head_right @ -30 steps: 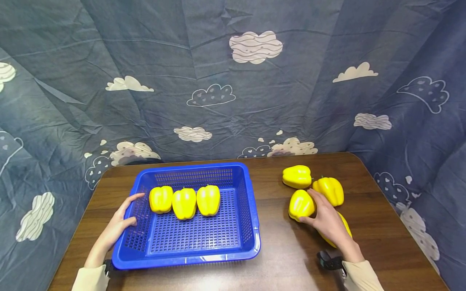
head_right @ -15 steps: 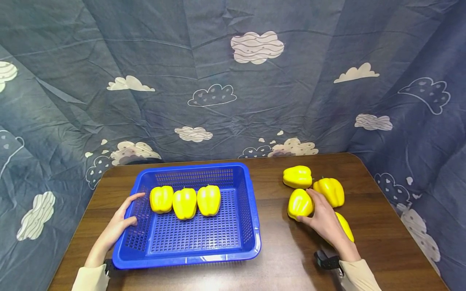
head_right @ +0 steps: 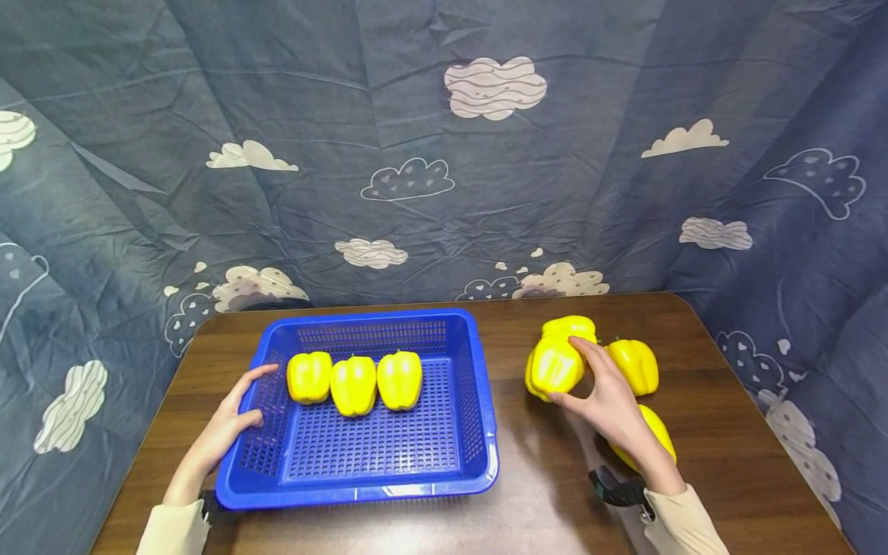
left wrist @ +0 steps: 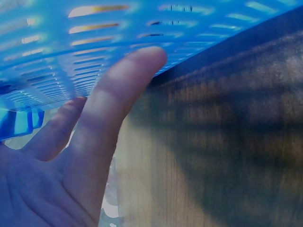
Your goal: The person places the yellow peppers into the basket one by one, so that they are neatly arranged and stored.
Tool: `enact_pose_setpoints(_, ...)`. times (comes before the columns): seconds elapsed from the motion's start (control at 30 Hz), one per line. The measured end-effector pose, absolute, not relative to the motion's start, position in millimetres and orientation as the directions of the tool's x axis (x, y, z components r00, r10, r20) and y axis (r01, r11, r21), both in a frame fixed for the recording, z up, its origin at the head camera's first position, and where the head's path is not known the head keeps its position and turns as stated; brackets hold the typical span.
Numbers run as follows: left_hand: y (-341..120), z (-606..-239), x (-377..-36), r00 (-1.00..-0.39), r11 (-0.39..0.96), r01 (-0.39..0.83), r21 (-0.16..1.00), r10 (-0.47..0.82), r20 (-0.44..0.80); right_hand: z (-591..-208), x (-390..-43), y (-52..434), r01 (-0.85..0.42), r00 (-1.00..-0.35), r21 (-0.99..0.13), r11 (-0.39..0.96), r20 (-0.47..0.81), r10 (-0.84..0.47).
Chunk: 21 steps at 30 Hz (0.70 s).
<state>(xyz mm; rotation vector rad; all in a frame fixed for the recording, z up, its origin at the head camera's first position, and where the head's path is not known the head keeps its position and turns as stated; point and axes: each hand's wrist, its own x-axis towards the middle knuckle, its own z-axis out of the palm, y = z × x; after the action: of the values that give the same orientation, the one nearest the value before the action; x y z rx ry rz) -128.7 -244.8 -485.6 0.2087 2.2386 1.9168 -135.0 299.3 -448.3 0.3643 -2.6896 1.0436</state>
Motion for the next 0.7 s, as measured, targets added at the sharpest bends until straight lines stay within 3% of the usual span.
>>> enact_pose_setpoints(0.37, -246, -486, -130, -0.973, 0.168, -0.001, 0.986, 0.227, -0.04, -423, -142, 263, -0.424, -0.898, -0.607, 0.672, 0.375, -0.228)
enact_pose_setpoints(0.7, -245, -485, -128, -0.973, 0.164, -0.026, 0.986, 0.221, -0.063, -407, -146, 220, -0.461, -0.887, -0.666, 0.586, 0.322, -0.332)
